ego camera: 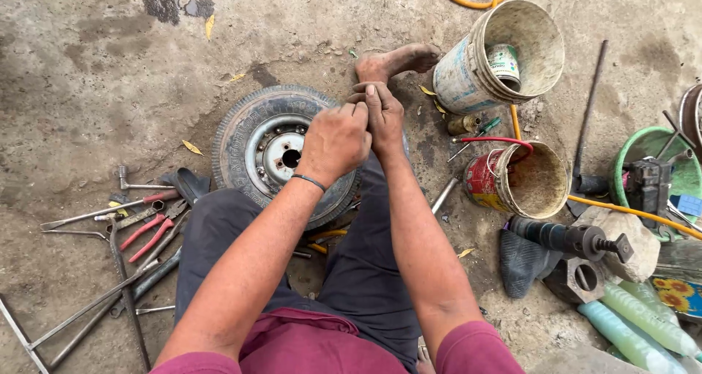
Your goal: The person sits on the ground and uses a metal bar to pry the bead of a tire away from the rim. They repeatedly insert the bar between the tire and rim, lever it, and reposition it around the circumference to loosen the tire.
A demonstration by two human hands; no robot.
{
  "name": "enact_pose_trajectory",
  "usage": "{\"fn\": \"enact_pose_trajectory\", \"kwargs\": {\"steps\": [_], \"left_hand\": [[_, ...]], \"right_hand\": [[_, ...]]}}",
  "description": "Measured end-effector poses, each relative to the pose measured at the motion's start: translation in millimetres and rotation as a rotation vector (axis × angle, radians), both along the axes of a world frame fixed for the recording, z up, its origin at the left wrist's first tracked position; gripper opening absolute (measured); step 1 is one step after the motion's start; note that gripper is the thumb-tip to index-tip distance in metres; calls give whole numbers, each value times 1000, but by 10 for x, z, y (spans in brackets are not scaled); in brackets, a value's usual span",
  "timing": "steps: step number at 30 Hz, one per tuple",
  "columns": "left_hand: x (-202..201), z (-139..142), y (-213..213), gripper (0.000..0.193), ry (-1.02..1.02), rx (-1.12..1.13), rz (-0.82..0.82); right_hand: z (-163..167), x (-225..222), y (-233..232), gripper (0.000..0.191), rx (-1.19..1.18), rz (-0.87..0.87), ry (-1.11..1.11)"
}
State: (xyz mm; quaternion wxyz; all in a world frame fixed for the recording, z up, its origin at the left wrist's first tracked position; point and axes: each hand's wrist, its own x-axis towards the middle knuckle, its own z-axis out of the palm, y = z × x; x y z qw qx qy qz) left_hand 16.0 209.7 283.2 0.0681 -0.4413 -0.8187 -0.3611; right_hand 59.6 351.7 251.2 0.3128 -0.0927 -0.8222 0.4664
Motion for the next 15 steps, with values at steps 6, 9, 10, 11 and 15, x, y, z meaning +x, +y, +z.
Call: {"fn": "enact_pose_trajectory", "kwargs": {"steps": [6, 9, 10, 11, 15], "left_hand": [[-573, -63, 152, 7, 98, 86, 92], [-602, -203, 368, 37, 148, 270, 383], [-553, -250, 399, 52, 167, 351, 517], [-486, -294, 393, 62, 123, 259, 498], [-307, -331, 160, 51, -428, -138, 114]], "right_hand": [[-18, 465, -430, 52, -95, -262, -320], [-190, 613, -787, 52, -235, -198, -332], [-273, 644, -900, 49, -281, -165, -321], [-354, 689, -1003, 46, -331, -133, -316], [-484, 862, -1159, 31, -394, 137, -108]]}}
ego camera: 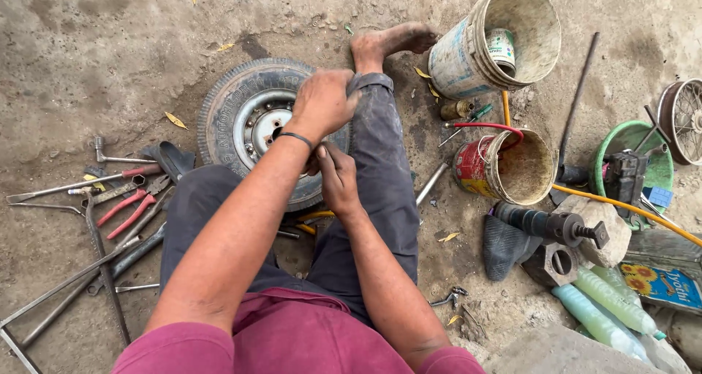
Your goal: The person sits on the ground and uses a metal bar to pry the bead of a tire away from the rim. They repeatedly insert the bar between the tire and rim, lever it, and reposition it around the circumference to loosen the tire.
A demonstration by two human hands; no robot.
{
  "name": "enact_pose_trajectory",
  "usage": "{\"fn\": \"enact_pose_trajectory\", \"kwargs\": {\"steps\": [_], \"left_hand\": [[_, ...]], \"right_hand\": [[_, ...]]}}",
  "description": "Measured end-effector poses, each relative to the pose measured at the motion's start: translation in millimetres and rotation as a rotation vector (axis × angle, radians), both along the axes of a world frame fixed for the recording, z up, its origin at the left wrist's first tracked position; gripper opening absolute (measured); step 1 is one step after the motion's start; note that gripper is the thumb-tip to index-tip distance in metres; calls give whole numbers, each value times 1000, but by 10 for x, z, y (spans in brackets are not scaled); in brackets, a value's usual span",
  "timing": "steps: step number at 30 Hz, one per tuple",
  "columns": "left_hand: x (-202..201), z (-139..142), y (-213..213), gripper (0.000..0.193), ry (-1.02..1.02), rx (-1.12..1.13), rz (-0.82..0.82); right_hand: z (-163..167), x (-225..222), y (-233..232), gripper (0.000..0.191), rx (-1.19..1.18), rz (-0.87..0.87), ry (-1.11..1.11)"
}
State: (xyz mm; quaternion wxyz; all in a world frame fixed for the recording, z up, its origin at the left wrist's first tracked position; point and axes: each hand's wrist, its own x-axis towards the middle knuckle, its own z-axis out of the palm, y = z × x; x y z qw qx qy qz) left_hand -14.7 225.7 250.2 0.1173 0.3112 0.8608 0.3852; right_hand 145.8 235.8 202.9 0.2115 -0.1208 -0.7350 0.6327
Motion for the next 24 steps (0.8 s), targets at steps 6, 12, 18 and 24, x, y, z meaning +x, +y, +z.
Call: {"fn": "enact_pose_trajectory", "kwargs": {"steps": [6, 12, 18, 24], "left_hand": [[100, 242, -301, 32, 131, -118, -238], [-51, 251, -333, 50, 494, 392, -63], [-55, -65, 6, 92, 307, 176, 539], [154, -212, -11, 107, 91, 560, 645]], "right_hand": [[567, -300, 609, 17, 282, -499, 198], [545, -592, 627, 25, 523, -281, 62], [92, -423, 232, 36, 204, -420, -89], [293, -325, 510, 28, 46, -246, -37]]}}
